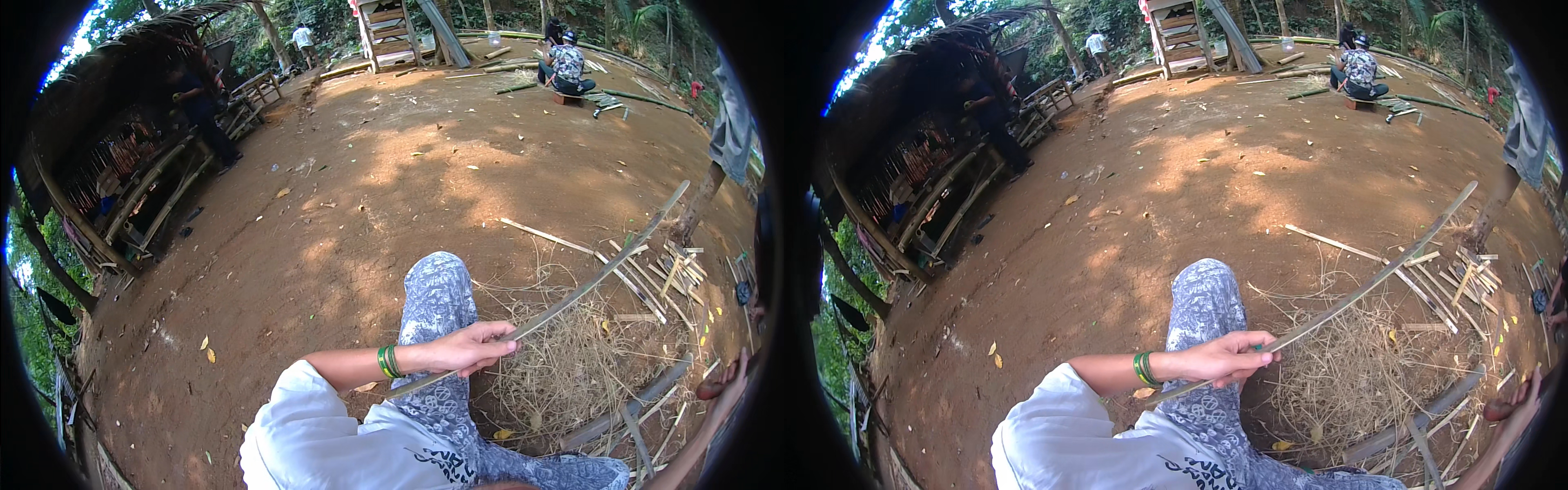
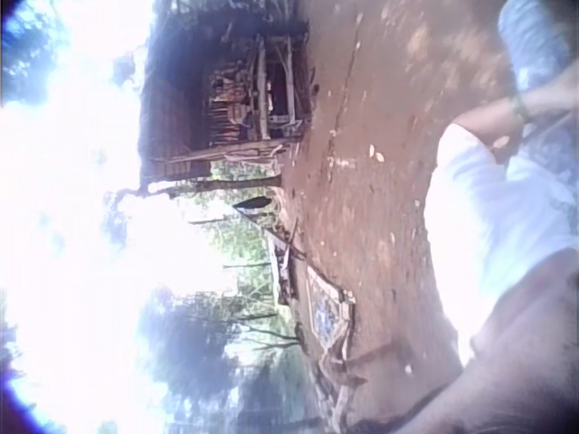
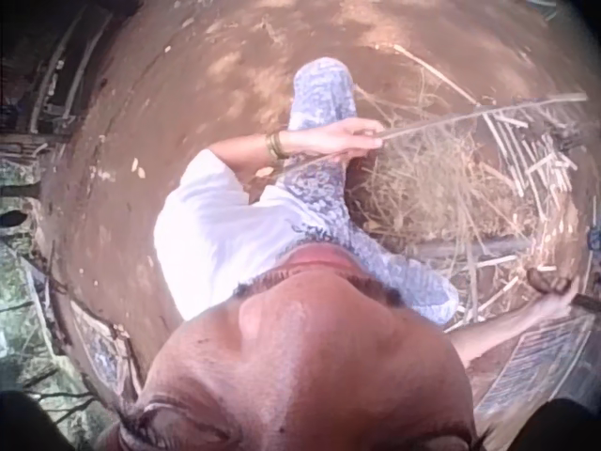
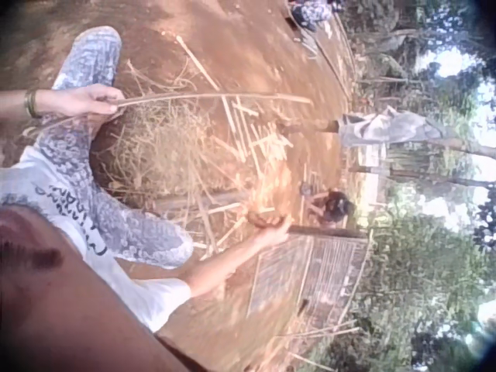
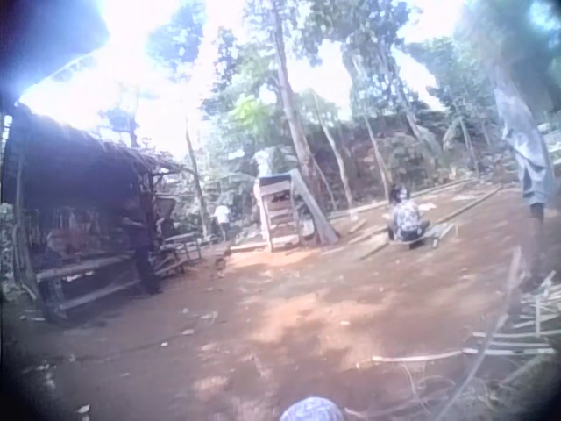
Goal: The person sits on the ground and uses a large machete to split long bamboo poles into thin strips. They hold the bamboo vertically and strike it with the blade to separate the layers, occasionally inspecting the resulting strips.
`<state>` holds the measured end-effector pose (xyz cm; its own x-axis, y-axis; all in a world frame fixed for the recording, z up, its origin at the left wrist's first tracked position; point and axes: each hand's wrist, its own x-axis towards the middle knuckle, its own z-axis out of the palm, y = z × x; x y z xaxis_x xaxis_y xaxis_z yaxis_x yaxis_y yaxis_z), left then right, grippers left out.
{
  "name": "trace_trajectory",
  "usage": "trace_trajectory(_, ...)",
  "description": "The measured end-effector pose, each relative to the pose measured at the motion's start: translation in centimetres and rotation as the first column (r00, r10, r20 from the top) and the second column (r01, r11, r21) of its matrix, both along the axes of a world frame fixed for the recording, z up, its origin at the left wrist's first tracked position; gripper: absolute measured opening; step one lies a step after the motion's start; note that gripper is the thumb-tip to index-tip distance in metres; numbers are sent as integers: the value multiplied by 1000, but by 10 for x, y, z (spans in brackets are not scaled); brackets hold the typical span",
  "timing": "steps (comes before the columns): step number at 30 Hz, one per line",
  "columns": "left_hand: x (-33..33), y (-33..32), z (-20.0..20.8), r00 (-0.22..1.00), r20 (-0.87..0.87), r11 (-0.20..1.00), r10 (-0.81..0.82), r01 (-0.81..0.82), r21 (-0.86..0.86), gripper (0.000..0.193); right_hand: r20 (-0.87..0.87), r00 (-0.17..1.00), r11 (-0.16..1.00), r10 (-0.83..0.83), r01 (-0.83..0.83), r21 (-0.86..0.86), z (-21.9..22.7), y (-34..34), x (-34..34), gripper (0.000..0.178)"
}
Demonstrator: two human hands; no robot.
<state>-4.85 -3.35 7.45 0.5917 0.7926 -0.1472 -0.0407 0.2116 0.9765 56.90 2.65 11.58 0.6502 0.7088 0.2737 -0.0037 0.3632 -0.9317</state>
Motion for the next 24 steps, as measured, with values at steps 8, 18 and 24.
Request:
trace_trajectory(8,-1,9,14,997,-26,996,75,-73,52,30,194,921,775,339,-157,-612,-160,13,-88,19)
trace_trajectory(18,0,11,19,993,11,993,117,-117,29,33,618,521,733,589,-23,-680,-166,0,-106,24)
trace_trajectory(24,-4,14,16,993,26,991,113,-114,65,34,653,299,658,695,101,-746,-188,-5,-98,46)
